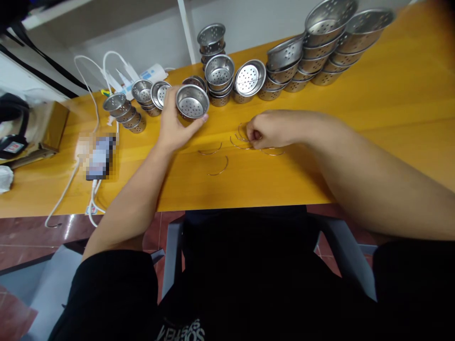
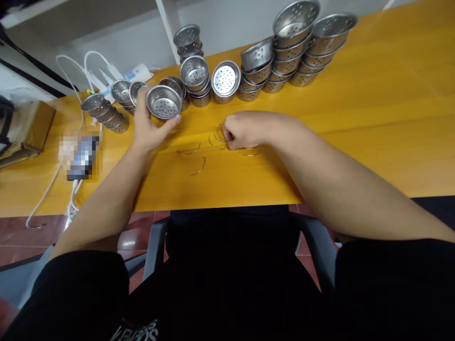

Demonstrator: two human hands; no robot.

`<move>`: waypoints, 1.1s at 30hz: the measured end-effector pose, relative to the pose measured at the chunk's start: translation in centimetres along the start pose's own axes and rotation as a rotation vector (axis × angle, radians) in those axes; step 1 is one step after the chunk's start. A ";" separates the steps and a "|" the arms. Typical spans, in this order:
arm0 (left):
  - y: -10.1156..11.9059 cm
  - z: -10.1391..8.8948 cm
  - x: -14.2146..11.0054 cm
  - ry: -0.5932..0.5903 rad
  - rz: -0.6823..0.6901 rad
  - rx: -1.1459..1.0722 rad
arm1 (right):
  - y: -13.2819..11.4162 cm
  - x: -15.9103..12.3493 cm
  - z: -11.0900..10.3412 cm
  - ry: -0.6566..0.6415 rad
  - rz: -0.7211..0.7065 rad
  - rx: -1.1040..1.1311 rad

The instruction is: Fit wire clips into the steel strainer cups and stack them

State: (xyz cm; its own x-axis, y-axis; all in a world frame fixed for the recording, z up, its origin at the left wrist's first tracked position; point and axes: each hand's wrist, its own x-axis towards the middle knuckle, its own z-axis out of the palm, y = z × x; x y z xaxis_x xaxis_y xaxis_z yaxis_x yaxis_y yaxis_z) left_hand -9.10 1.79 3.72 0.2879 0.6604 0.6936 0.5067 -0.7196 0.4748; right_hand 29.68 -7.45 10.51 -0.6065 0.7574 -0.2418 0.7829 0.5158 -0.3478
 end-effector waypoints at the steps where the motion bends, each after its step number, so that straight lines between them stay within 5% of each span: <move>1: 0.3 0.5 -0.2 -0.020 0.005 -0.003 | -0.1 0.0 0.1 -0.011 -0.005 -0.016; 8: 0.7 0.6 -0.7 -0.068 -0.019 -0.037 | -1.4 -0.4 -0.5 0.068 -0.074 0.019; 17: -0.3 1.0 -1.1 -0.161 -0.023 -0.097 | 0.7 -0.5 -0.6 0.454 -0.107 0.286; 24: -1.1 1.3 -1.2 -0.142 -0.008 -0.165 | 1.6 0.7 0.6 0.555 -0.045 0.379; 33: 1.6 0.7 -0.7 -0.148 -0.077 -0.161 | 2.3 0.9 0.9 0.625 -0.064 0.368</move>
State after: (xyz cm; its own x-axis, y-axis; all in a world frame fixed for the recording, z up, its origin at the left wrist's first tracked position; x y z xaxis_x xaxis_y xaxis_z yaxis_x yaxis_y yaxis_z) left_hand -7.92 0.33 3.57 0.3756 0.7306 0.5702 0.3988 -0.6828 0.6122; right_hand 30.85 -5.90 8.69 -0.3711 0.8741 0.3133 0.5842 0.4820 -0.6530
